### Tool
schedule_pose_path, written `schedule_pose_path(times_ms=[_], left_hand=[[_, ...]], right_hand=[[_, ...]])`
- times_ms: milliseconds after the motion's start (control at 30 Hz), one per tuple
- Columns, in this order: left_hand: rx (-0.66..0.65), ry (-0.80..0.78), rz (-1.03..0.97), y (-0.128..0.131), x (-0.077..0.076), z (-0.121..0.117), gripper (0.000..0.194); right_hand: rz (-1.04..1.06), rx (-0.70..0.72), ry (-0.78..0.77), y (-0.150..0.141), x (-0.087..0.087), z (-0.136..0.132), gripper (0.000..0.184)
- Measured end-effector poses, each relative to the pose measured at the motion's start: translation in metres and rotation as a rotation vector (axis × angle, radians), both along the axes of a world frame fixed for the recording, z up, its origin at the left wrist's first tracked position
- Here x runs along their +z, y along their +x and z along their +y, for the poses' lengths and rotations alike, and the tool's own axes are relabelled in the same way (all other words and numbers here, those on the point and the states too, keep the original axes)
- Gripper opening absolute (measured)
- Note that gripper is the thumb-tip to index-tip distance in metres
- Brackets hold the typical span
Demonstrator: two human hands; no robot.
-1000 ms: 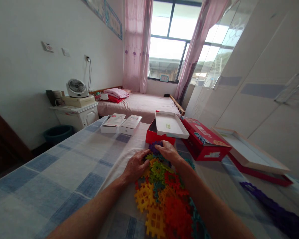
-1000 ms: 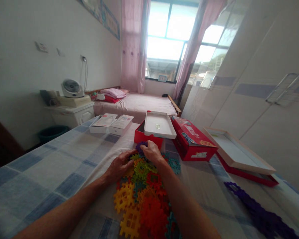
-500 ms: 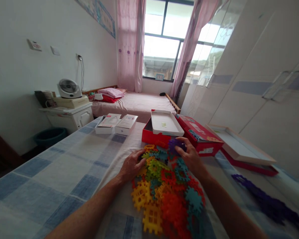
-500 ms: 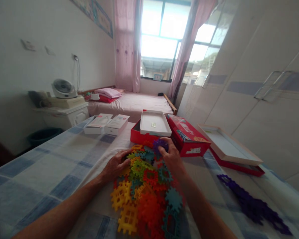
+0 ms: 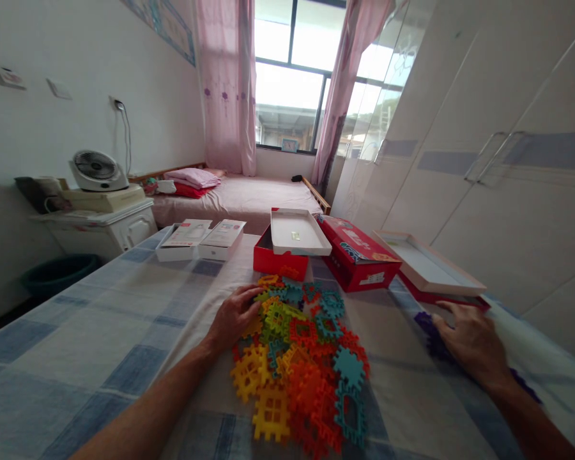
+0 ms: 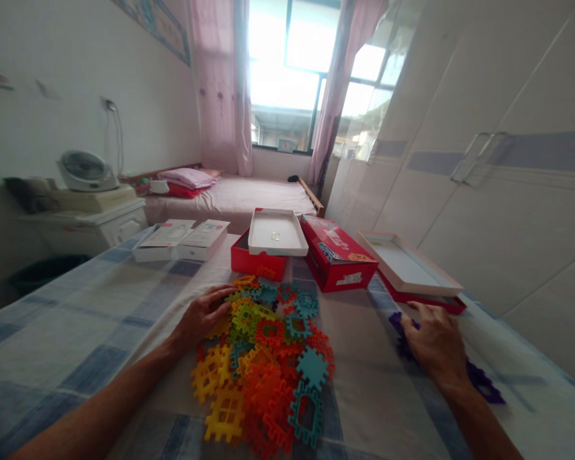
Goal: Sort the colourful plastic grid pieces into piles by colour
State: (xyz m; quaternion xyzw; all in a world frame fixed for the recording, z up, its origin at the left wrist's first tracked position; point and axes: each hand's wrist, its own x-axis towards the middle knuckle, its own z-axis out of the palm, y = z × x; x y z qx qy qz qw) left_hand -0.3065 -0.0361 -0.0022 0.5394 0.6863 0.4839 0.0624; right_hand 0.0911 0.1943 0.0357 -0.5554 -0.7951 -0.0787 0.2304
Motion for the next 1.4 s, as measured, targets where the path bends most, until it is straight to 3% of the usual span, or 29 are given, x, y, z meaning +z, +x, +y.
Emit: schedule_pose_path(times_ms=[100, 200, 300, 400, 533, 667, 833, 1067, 1133, 1233, 1333, 1400], left_hand=[[-0.016, 0.017, -0.039, 0.000, -0.001, 0.000, 0.028], [-0.019, 0.009, -0.055, 0.000, 0.000, -0.001, 0.022], [-0.019, 0.009, -0.084, 0.000, 0.002, -0.003, 0.022], [-0.024, 0.019, -0.160, 0.000, 0.002, -0.002, 0.026], [0.071, 0.078, -0.251, -0.003, -0.003, 0.001, 0.023], [0.223, 0.052, -0.089, -0.007, -0.008, 0.002, 0.017], [0.191, -0.029, 0.012, -0.006, -0.006, 0.000, 0.019], [0.215, -0.067, -0.009, -0.004, -0.004, 0.000, 0.010], [0.233, -0.053, -0.075, -0.003, -0.003, 0.001, 0.007], [0.210, 0.031, -0.246, -0.002, 0.001, 0.001, 0.013], [0.169, 0.179, -0.418, 0.000, 0.009, 0.000, 0.021], [0.128, 0.235, -0.522, 0.003, 0.015, -0.002, 0.024]], right_hand=[[0.166, 0.277, -0.201, -0.064, 0.014, -0.034, 0.035], [0.151, 0.617, -0.408, -0.133, 0.019, -0.065, 0.031], [0.027, 0.667, -0.402, -0.185, 0.014, -0.086, 0.028], [-0.081, 0.617, -0.386, -0.214, 0.006, -0.093, 0.022], [-0.105, 0.561, -0.375, -0.229, -0.001, -0.091, 0.020], [-0.097, 0.515, -0.341, -0.236, -0.006, -0.087, 0.028], [-0.122, 0.510, -0.307, -0.240, -0.007, -0.091, 0.019], [0.054, 0.407, -0.283, -0.213, 0.020, -0.087, 0.028], [0.195, 0.441, -0.295, -0.207, 0.030, -0.083, 0.030], [0.442, 0.608, -0.483, -0.210, 0.038, -0.085, 0.027], [0.586, 0.819, -0.672, -0.228, 0.038, -0.101, 0.024], [0.604, 0.910, -0.695, -0.244, 0.035, -0.113, 0.021]])
